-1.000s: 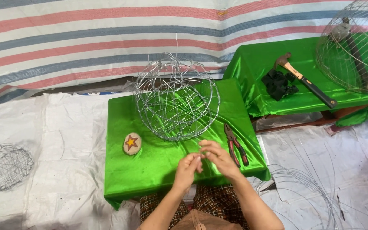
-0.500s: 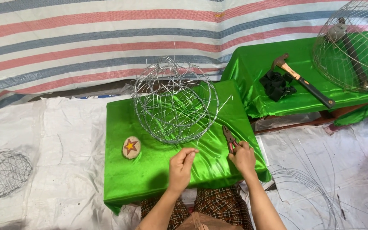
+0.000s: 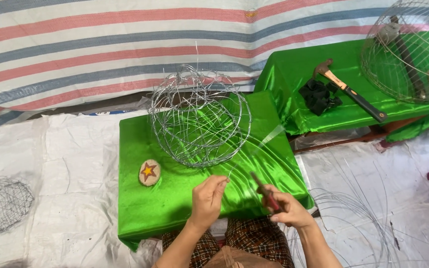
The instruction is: The person weaves thin metal wires into a spherical wire frame using their hands and pliers. They cut the wires with pliers and bend the ends to secure them within the cage structure.
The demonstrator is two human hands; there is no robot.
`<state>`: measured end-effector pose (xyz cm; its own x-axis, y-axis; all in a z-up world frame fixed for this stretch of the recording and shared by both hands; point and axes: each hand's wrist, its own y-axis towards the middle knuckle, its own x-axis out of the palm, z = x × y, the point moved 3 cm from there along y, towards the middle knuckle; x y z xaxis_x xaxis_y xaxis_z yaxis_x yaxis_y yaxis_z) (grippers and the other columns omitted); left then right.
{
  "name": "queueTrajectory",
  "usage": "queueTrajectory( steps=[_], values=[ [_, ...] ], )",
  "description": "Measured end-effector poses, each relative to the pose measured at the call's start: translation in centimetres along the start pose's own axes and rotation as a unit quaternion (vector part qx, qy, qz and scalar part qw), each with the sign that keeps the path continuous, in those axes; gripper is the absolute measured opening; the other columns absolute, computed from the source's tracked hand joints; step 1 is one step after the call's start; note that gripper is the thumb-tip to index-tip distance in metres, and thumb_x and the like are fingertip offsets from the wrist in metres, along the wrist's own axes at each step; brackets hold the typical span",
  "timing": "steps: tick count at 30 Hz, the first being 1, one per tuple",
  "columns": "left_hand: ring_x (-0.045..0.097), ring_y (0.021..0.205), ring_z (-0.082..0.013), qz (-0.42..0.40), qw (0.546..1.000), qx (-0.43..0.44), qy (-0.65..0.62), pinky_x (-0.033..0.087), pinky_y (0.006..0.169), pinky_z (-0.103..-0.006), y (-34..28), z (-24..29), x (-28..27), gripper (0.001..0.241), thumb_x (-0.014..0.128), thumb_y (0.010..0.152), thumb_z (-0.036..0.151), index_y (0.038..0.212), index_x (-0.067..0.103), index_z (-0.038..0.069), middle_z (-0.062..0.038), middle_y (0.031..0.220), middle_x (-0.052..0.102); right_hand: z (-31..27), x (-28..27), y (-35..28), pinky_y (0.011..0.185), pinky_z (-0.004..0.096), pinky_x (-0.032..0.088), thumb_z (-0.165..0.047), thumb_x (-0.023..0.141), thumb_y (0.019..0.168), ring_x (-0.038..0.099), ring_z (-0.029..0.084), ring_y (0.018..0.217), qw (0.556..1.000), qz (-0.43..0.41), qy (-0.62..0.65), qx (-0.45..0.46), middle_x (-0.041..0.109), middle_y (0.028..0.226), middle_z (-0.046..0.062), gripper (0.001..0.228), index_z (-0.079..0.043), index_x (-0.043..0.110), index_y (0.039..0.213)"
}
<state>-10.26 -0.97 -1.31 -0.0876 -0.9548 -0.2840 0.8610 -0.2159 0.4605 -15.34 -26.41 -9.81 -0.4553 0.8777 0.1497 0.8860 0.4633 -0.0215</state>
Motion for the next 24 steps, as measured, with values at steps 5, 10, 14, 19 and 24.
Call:
queueTrajectory(
  steps=[5, 10, 14, 19, 24],
  values=[
    [0.047, 0.055, -0.0099, -0.019, 0.995, -0.065, -0.076, 0.038, 0.046, -0.0227, -0.6, -0.6, 0.2, 0.018, 0.052, 0.101, 0.007, 0.101, 0.070, 0.004, -0.002, 0.070, 0.060, -2.6, 3.2, 2.9, 0.104, 0.049, 0.044, -0.048, 0.078, 0.078, 0.052, 0.017, 0.105, 0.992, -0.107, -0.021, -0.061, 0.056, 0.124, 0.004, 0.037, -0.021, 0.054, 0.079],
    [0.047, 0.058, -0.0100, 0.042, 0.992, -0.074, -0.089, 0.039, 0.050, -0.0241, -0.8, 0.0, -1.1, 0.016, 0.055, 0.100, 0.011, 0.099, 0.070, 0.004, 0.000, 0.068, 0.057, -2.2, 4.5, 3.9, 0.105, 0.050, 0.041, -0.048, 0.078, 0.078, 0.053, 0.018, 0.106, 0.992, -0.114, -0.018, -0.060, 0.055, 0.123, 0.005, 0.036, -0.020, 0.055, 0.079],
    [0.047, 0.054, -0.0096, 0.049, 0.995, -0.052, -0.076, 0.040, 0.048, -0.0253, -0.7, 0.1, -1.6, 0.017, 0.056, 0.099, 0.013, 0.096, 0.071, 0.004, -0.001, 0.068, 0.061, -1.1, 4.3, 4.0, 0.097, 0.044, 0.047, -0.058, 0.077, 0.074, 0.052, 0.016, 0.097, 0.996, -0.077, -0.027, -0.026, 0.053, 0.112, 0.003, 0.044, -0.020, 0.055, 0.080],
    [0.047, 0.056, -0.0105, 0.014, 0.994, -0.045, -0.096, 0.040, 0.049, -0.0243, -1.0, -1.2, -1.0, 0.017, 0.055, 0.100, 0.011, 0.095, 0.070, 0.004, 0.000, 0.067, 0.057, -1.4, 4.2, 4.2, 0.096, 0.044, 0.047, -0.053, 0.075, 0.076, 0.055, 0.017, 0.095, 0.995, -0.074, -0.055, -0.049, 0.056, 0.107, 0.003, 0.039, -0.020, 0.055, 0.079],
    [0.046, 0.053, -0.0101, -0.018, 0.990, -0.078, -0.113, 0.038, 0.046, -0.0241, -1.6, -3.0, -0.7, 0.018, 0.056, 0.100, 0.012, 0.089, 0.069, 0.006, 0.000, 0.064, 0.057, -1.7, 4.4, 4.3, 0.101, 0.049, 0.048, -0.052, 0.074, 0.078, 0.059, 0.020, 0.103, 0.993, -0.074, -0.060, -0.072, 0.062, 0.107, 0.003, 0.036, -0.019, 0.058, 0.079]
  ],
)
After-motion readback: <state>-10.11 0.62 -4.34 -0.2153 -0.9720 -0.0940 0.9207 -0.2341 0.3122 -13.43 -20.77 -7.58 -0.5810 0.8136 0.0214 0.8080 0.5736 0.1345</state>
